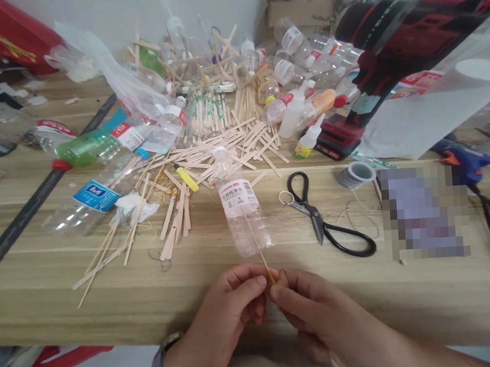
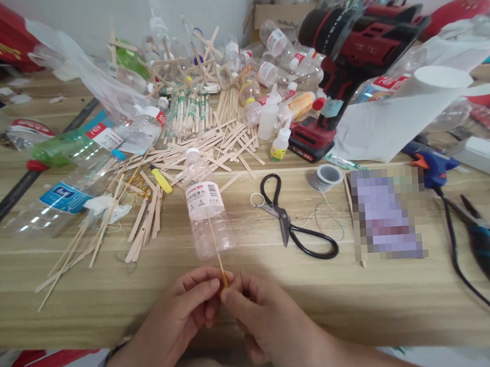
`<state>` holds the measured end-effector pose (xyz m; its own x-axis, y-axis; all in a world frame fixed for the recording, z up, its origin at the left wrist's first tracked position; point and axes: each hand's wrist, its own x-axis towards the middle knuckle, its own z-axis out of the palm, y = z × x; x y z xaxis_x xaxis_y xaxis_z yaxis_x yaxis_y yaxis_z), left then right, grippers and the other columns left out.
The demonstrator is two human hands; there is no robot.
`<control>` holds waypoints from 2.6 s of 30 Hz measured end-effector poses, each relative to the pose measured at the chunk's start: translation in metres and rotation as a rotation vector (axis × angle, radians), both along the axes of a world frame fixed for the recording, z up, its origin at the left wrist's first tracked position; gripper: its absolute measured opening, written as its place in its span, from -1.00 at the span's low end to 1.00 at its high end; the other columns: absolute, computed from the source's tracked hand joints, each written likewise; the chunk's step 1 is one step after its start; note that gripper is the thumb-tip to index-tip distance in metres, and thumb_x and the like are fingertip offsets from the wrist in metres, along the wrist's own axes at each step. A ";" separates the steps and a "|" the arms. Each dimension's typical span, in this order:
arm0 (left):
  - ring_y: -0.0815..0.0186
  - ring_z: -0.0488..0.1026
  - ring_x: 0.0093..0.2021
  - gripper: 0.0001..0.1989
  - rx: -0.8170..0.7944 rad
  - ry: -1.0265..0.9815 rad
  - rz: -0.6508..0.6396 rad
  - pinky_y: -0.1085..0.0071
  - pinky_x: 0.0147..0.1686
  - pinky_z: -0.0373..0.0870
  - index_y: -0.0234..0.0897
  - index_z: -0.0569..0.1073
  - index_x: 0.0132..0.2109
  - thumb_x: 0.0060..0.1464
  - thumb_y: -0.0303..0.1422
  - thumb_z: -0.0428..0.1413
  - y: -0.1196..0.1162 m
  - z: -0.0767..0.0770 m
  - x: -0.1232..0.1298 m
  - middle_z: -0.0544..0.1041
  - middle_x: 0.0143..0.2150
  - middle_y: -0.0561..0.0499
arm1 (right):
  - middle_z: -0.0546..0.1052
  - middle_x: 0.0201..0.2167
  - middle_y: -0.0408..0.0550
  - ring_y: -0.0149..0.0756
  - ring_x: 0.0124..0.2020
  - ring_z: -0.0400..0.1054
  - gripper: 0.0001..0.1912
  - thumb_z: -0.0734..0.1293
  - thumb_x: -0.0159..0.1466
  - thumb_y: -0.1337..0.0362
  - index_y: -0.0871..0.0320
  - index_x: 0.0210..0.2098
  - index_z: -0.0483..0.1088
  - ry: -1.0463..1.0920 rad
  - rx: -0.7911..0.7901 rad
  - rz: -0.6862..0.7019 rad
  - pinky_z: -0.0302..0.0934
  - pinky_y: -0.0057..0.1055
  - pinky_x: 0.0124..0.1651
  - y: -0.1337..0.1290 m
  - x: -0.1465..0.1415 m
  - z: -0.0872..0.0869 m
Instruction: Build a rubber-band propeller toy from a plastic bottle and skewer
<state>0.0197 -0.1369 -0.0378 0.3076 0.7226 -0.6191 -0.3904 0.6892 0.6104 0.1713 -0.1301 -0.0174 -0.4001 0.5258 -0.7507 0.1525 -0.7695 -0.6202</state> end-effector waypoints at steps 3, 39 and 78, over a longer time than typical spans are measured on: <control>0.46 0.21 -0.54 -0.82 0.023 0.040 -0.021 0.48 -0.51 0.10 -0.32 0.59 -0.33 -0.09 -0.30 0.25 -0.001 0.000 -0.001 0.42 -0.53 0.09 | 0.33 -0.60 -0.31 -0.63 -0.75 -0.01 -0.62 0.34 0.12 -0.07 0.13 -0.44 0.25 0.000 0.045 -0.013 -0.12 -0.61 -0.71 -0.003 0.001 -0.002; 0.20 0.49 -0.13 -0.02 0.361 0.330 0.273 0.36 -0.17 0.37 -0.11 0.10 0.30 -0.23 -0.31 0.42 0.078 0.059 -0.024 0.56 -0.16 0.05 | 0.47 -0.38 -0.15 -0.41 -0.51 0.31 -0.91 0.34 0.08 0.41 0.12 -0.43 0.34 -0.246 1.085 0.533 0.08 -0.51 -0.48 -0.001 -0.011 -0.024; 0.24 0.56 -0.25 -0.39 0.371 -0.454 0.170 0.50 -0.35 0.46 -0.35 0.56 0.02 -0.15 -0.08 0.33 0.101 0.009 -0.040 0.63 -0.13 -0.15 | 0.56 -0.19 0.06 -0.25 -0.21 0.48 -0.80 0.25 0.33 0.30 0.13 -0.10 0.47 -0.434 1.355 -0.192 0.37 -0.45 -0.24 0.100 0.031 -0.036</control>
